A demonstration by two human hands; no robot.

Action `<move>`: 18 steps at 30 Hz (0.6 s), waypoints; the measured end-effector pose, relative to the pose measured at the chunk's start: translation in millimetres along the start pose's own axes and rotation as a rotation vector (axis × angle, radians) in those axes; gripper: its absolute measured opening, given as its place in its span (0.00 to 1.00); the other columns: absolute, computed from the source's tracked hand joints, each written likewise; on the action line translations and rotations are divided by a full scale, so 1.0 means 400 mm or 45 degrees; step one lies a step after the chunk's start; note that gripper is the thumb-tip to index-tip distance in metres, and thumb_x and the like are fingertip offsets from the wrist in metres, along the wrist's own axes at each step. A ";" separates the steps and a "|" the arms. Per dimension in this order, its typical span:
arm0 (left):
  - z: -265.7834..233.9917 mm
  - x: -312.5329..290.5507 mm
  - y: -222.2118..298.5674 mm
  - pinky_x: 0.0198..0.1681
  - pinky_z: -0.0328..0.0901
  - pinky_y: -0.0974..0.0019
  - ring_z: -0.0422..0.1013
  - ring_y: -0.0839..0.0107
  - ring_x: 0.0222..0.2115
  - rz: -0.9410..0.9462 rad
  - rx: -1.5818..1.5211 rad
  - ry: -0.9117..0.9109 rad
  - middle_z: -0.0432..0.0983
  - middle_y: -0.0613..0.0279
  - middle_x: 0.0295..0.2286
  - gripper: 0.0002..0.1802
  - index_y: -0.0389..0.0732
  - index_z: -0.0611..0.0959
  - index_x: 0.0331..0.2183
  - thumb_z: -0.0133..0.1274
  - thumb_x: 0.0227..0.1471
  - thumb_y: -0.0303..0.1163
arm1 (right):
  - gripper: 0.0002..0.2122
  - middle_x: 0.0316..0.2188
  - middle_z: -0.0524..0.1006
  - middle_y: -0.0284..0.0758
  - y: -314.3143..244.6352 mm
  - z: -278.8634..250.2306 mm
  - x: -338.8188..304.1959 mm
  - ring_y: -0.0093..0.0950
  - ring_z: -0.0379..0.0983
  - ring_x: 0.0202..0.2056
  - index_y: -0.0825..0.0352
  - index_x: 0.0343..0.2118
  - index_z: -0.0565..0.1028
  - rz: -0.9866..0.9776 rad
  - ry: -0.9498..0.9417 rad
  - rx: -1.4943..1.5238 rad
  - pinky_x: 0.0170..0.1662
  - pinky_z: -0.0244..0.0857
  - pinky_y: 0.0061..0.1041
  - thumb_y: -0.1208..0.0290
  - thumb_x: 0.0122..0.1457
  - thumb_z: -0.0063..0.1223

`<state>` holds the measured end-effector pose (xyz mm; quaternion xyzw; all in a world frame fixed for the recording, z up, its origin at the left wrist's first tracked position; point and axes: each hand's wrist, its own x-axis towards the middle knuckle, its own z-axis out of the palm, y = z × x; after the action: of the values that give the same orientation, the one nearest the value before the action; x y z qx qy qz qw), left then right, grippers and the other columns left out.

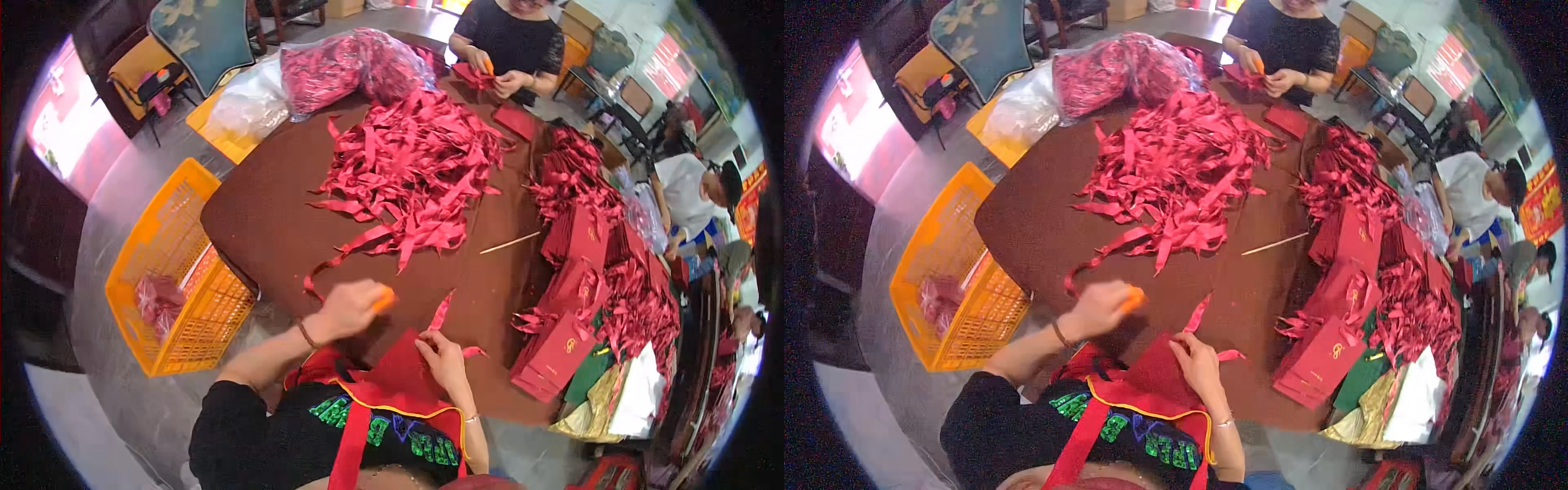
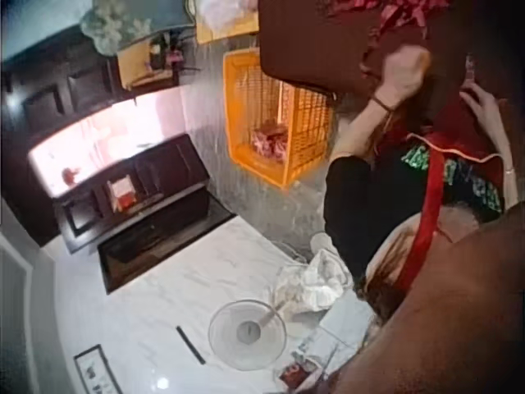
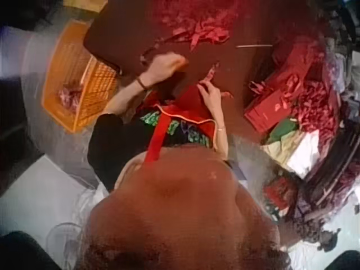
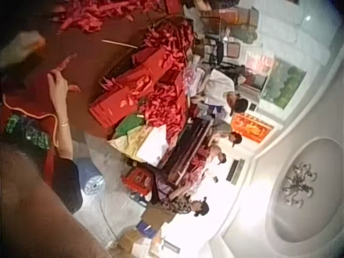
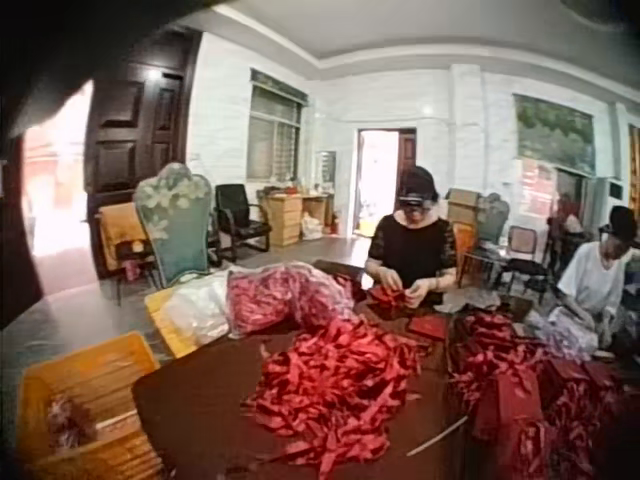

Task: The person attaches ribbon handles to paper gift bags by threading ribbons into each bag by hand, then stacks the completed gift bags and gathers loose ribbons on the table.

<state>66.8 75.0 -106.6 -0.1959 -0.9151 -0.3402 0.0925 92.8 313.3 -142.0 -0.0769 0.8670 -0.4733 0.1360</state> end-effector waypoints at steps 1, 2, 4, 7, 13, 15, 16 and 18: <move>0.048 -0.021 0.021 0.29 0.66 0.60 0.71 0.56 0.27 0.045 -0.116 -0.056 0.72 0.54 0.26 0.08 0.38 0.76 0.31 0.49 0.49 0.31 | 0.11 0.25 0.76 0.43 -0.004 -0.004 -0.001 0.38 0.74 0.29 0.67 0.34 0.74 0.006 0.004 -0.032 0.32 0.66 0.32 0.64 0.52 0.52; 0.086 -0.032 0.039 0.29 0.66 0.60 0.71 0.56 0.27 0.094 -0.233 -0.117 0.72 0.54 0.25 0.08 0.39 0.76 0.31 0.49 0.49 0.32 | 0.11 0.24 0.76 0.43 -0.003 -0.007 -0.004 0.38 0.74 0.28 0.67 0.33 0.74 0.015 0.014 -0.063 0.32 0.66 0.32 0.65 0.52 0.52; 0.118 -0.043 0.073 0.29 0.66 0.59 0.71 0.56 0.27 0.202 -0.355 -0.245 0.72 0.54 0.25 0.07 0.38 0.75 0.31 0.48 0.50 0.32 | 0.11 0.23 0.76 0.42 0.023 -0.009 -0.007 0.38 0.74 0.27 0.68 0.33 0.74 0.000 0.042 -0.038 0.31 0.66 0.32 0.65 0.52 0.53; 0.129 -0.024 0.088 0.29 0.65 0.58 0.70 0.55 0.27 0.239 -0.348 -0.338 0.70 0.54 0.25 0.07 0.39 0.73 0.31 0.47 0.50 0.32 | 0.11 0.23 0.76 0.43 0.009 -0.022 -0.005 0.37 0.74 0.27 0.69 0.33 0.74 0.005 0.037 0.033 0.30 0.66 0.32 0.66 0.52 0.53; 0.154 -0.044 0.082 0.34 0.63 0.56 0.68 0.56 0.31 0.195 -0.232 -0.430 0.69 0.55 0.26 0.08 0.39 0.72 0.31 0.46 0.50 0.33 | 0.10 0.23 0.76 0.42 -0.004 -0.044 -0.010 0.37 0.75 0.27 0.67 0.32 0.74 0.034 0.093 -0.101 0.31 0.66 0.32 0.66 0.52 0.53; 0.162 -0.059 0.077 0.34 0.62 0.55 0.67 0.55 0.32 0.132 -0.226 -0.494 0.69 0.55 0.27 0.08 0.39 0.72 0.31 0.46 0.50 0.33 | 0.09 0.23 0.76 0.42 0.013 -0.032 -0.021 0.38 0.74 0.27 0.65 0.33 0.74 -0.077 0.116 -0.193 0.30 0.66 0.33 0.66 0.52 0.51; 0.166 -0.066 0.073 0.34 0.62 0.55 0.67 0.55 0.32 0.138 -0.222 -0.505 0.69 0.55 0.27 0.08 0.39 0.72 0.31 0.46 0.50 0.33 | 0.09 0.23 0.76 0.42 0.015 -0.028 -0.024 0.38 0.74 0.27 0.65 0.33 0.74 -0.072 0.124 -0.184 0.30 0.66 0.33 0.66 0.52 0.51; 0.169 -0.087 0.075 0.32 0.62 0.55 0.68 0.55 0.31 0.096 -0.271 -0.466 0.69 0.54 0.27 0.07 0.40 0.72 0.31 0.46 0.49 0.32 | 0.10 0.22 0.75 0.42 0.014 -0.016 -0.041 0.38 0.74 0.26 0.66 0.34 0.73 0.007 -0.017 0.009 0.29 0.66 0.32 0.66 0.52 0.52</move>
<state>108.3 130.1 -150.4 -0.2971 -0.8676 -0.3898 -0.0837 106.4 325.6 -140.9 -0.0773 0.8646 -0.4754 0.1434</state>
